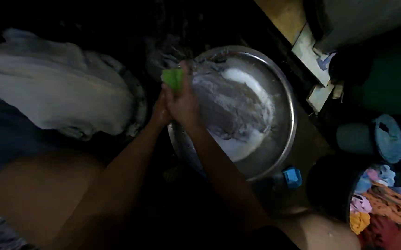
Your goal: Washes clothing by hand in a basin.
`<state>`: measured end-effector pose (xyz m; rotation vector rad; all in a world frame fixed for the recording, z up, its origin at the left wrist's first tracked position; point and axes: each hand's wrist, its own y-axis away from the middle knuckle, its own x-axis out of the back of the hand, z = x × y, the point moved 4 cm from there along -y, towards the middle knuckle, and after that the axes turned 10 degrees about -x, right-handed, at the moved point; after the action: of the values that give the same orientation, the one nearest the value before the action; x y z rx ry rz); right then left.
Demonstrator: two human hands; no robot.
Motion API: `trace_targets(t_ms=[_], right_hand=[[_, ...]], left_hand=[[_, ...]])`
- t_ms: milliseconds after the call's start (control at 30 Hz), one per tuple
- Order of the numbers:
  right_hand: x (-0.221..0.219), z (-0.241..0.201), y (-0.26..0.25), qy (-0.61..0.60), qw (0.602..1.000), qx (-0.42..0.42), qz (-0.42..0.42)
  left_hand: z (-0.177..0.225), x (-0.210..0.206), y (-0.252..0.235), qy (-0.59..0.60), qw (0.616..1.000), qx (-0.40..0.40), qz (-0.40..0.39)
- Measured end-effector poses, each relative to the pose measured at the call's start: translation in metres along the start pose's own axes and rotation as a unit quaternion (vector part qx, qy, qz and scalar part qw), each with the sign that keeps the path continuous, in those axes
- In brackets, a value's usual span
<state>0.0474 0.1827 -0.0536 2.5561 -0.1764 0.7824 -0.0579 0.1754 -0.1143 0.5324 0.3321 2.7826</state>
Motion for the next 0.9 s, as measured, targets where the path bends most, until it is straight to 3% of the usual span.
trace_targets(t_ms=[67,167,233,300,400,467,500,567,633,700,767,833,900], right_hand=[[0.017,0.052,-0.006,0.046,0.998,-0.033,0.019],[0.109,0.182,0.000,0.149,0.959,-0.207,0.122],[0.149,0.217,-0.002,0.185,0.921,-0.312,0.140],[0.143,0.176,-0.007,0.128,0.933,-0.302,0.149],[0.057,0.045,-0.003,0.017,0.990,-0.114,0.083],[0.006,0.008,-0.002,0.024,0.999,-0.028,-0.004],[0.005,0.019,-0.008,0.034,0.999,-0.016,-0.014],[0.052,0.092,-0.021,0.061,0.995,-0.060,0.051],[0.127,0.183,-0.034,0.146,0.960,-0.194,0.140],[0.171,0.230,-0.039,0.193,0.917,-0.315,0.151],[0.159,0.196,-0.044,0.162,0.915,-0.334,0.158],[0.096,0.128,-0.029,0.082,0.955,-0.243,0.150],[0.023,0.067,0.000,0.023,0.988,-0.138,0.062]], left_hand=[[-0.002,0.001,-0.005,0.012,1.000,-0.016,0.020],[-0.006,-0.005,-0.008,0.043,0.996,-0.067,0.039],[-0.004,-0.007,-0.007,0.032,0.996,-0.078,0.040],[-0.002,-0.006,-0.008,0.013,0.996,-0.080,0.038],[-0.007,-0.004,-0.009,-0.004,0.996,-0.082,0.036],[-0.009,-0.003,-0.003,-0.025,0.997,-0.063,0.027],[-0.008,-0.003,-0.003,-0.023,0.998,-0.051,0.022],[-0.006,-0.001,-0.010,-0.011,0.999,-0.050,0.017],[-0.005,-0.004,-0.012,-0.004,0.998,-0.055,0.015],[-0.004,-0.006,-0.008,-0.010,0.999,-0.040,0.012],[-0.004,-0.005,-0.009,-0.017,0.999,-0.038,0.024],[-0.008,-0.002,-0.012,-0.027,0.999,-0.032,0.020],[-0.009,-0.003,-0.011,-0.020,0.999,-0.035,0.017]])
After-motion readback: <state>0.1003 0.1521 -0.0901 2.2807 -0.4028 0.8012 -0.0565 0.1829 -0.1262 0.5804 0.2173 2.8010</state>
